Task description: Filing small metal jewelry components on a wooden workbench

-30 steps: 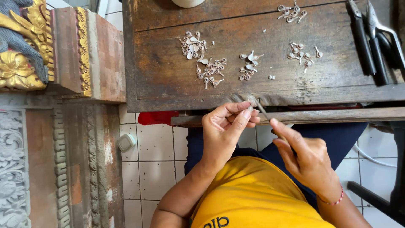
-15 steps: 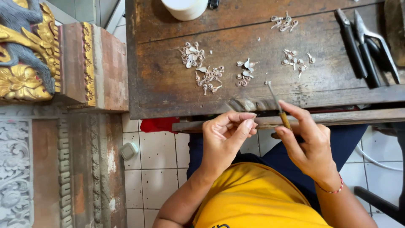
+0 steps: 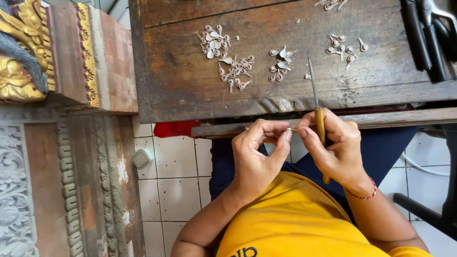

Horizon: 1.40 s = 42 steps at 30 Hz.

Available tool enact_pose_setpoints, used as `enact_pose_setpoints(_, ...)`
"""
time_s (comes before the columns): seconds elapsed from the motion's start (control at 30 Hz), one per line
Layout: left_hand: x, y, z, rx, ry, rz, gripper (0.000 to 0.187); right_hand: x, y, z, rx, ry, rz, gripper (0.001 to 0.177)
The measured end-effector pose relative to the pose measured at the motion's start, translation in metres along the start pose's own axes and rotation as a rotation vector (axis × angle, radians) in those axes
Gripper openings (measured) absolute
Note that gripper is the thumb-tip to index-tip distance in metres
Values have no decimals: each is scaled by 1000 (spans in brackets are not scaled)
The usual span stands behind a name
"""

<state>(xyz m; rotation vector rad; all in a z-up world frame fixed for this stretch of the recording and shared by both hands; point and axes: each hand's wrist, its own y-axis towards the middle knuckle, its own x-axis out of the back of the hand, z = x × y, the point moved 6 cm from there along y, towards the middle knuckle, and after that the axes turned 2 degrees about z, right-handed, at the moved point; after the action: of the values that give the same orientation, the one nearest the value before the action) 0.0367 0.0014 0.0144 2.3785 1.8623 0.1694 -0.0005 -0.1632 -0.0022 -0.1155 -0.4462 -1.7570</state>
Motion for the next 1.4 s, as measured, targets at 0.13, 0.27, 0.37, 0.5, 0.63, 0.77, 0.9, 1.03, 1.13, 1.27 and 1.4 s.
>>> enact_pose_setpoints(0.13,-1,2,7,-12,-8,-23,9,1,-2,-3,-29,-21,0,4)
enact_pose_setpoints(0.27,1,9,0,-182,160,-119,4,8,-19,-4,71,-218,-3,32)
enact_pose_setpoints(0.37,-5,11,0,-301,359,-152,4,11,-36,-6,151,-343,20,45)
enact_pose_setpoints(0.5,-17,11,-1,-468,660,-175,5,8,-45,-4,198,-442,61,38)
enact_pose_setpoints(0.63,-22,10,-15,-481,721,-40,2,15,-77,-39,179,-574,213,46)
enact_pose_setpoints(0.77,-22,13,-15,-477,740,7,3,14,-71,-29,229,-621,233,47)
enact_pose_setpoints(0.9,-22,15,-12,-513,763,87,3,3,-48,-19,275,-704,253,41)
enact_pose_setpoints(1.03,-21,13,-9,-537,769,89,7,-9,-23,-9,372,-753,177,37)
enact_pose_setpoints(1.13,-20,16,-11,-540,767,67,6,-7,-28,-4,385,-779,175,36)
enact_pose_setpoints(1.27,-21,14,-8,-568,776,92,6,7,-53,-12,142,-580,308,44)
enact_pose_setpoints(1.4,-22,12,-7,-581,812,112,8,7,-49,-8,109,-549,309,45)
